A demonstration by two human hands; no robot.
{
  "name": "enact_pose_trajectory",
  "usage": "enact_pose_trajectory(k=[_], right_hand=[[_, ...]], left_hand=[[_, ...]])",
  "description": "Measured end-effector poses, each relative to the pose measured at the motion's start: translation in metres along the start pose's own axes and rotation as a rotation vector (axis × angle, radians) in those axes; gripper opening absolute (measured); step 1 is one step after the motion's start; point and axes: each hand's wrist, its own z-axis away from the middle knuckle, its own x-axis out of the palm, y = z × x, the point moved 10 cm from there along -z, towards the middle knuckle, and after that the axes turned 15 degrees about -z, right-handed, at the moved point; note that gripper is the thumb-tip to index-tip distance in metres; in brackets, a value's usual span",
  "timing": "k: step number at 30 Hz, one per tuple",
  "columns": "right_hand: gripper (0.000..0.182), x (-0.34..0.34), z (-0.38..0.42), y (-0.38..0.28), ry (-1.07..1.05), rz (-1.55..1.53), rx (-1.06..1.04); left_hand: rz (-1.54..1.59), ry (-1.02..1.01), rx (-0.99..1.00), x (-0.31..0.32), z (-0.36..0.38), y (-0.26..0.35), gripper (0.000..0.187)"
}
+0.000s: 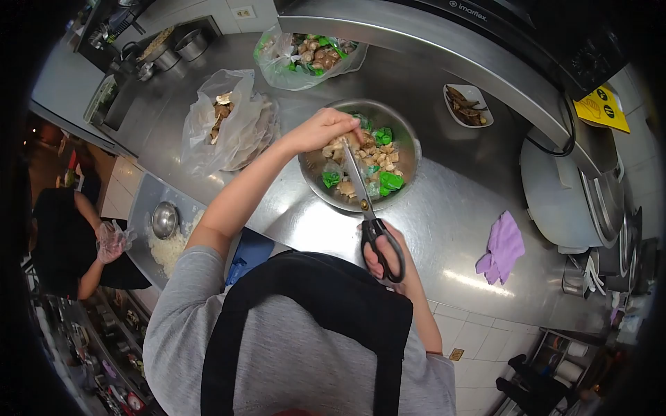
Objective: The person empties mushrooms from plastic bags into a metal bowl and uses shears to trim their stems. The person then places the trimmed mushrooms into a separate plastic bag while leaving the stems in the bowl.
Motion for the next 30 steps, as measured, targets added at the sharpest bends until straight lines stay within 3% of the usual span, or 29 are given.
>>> enact_pose_trajectory(k=[1, 2, 6, 11, 13, 15, 19, 21, 23, 25, 26, 28, 30], right_hand=[[0.045, -0.017, 0.001, -0.014, 0.178, 0.344, -0.045], [0.043, -0.017, 0.004, -0.030, 0.209, 0.708, -0.144], [0.056, -0.006, 0.019, -0.048, 0.267, 1.066, -0.168], [0.063, -0.029, 0.024, -0.038, 0.174, 0.861, -0.194], [0.052, -0.031, 0.024, -0.036, 0.192, 0.700, -0.202], [0.050, -0.037, 0.027, -0.035, 0.234, 0.664, -0.202], [0.055, -0.045, 0.028, -0.034, 0.263, 0.607, -0.190], [0.058, -0.049, 0.029, -0.034, 0.306, 0.594, -0.193], [0.058, -0.044, 0.025, -0.040, 0.285, 0.566, -0.247], [0.057, -0.045, 0.021, -0.046, 0.315, 0.562, -0.304], [0.054, -0.045, 0.018, -0.048, 0.295, 0.478, -0.323], [0.048, -0.043, 0.016, -0.052, 0.320, 0.387, -0.342], [0.044, -0.043, 0.017, -0.053, 0.332, 0.344, -0.326]], left_hand=[[-0.075, 0.042, -0.030, -0.001, -0.005, -0.009, 0.043], [-0.071, 0.042, -0.067, 0.000, -0.009, -0.019, 0.040], [0.266, -0.088, -0.136, 0.014, -0.018, -0.040, 0.036], [0.377, 0.009, -0.188, -0.001, -0.008, -0.046, 0.030], [0.323, 0.118, -0.190, -0.035, 0.011, -0.043, 0.028], [0.031, 0.528, -0.102, -0.109, 0.046, -0.029, 0.025], [-0.380, 1.088, -0.225, -0.226, 0.137, -0.065, 0.022], [-0.846, 1.071, -0.278, -0.244, 0.162, -0.093, 0.025], [-0.813, 0.600, -0.546, -0.229, 0.165, -0.173, 0.030], [-0.833, 0.419, -0.329, -0.189, 0.176, -0.217, 0.031], [-0.827, 0.404, -0.305, -0.182, 0.174, -0.209, 0.031], [-0.429, 0.675, -0.431, -0.204, 0.189, -0.194, 0.029], [-0.419, 0.721, -0.460, -0.203, 0.173, -0.142, 0.028]])
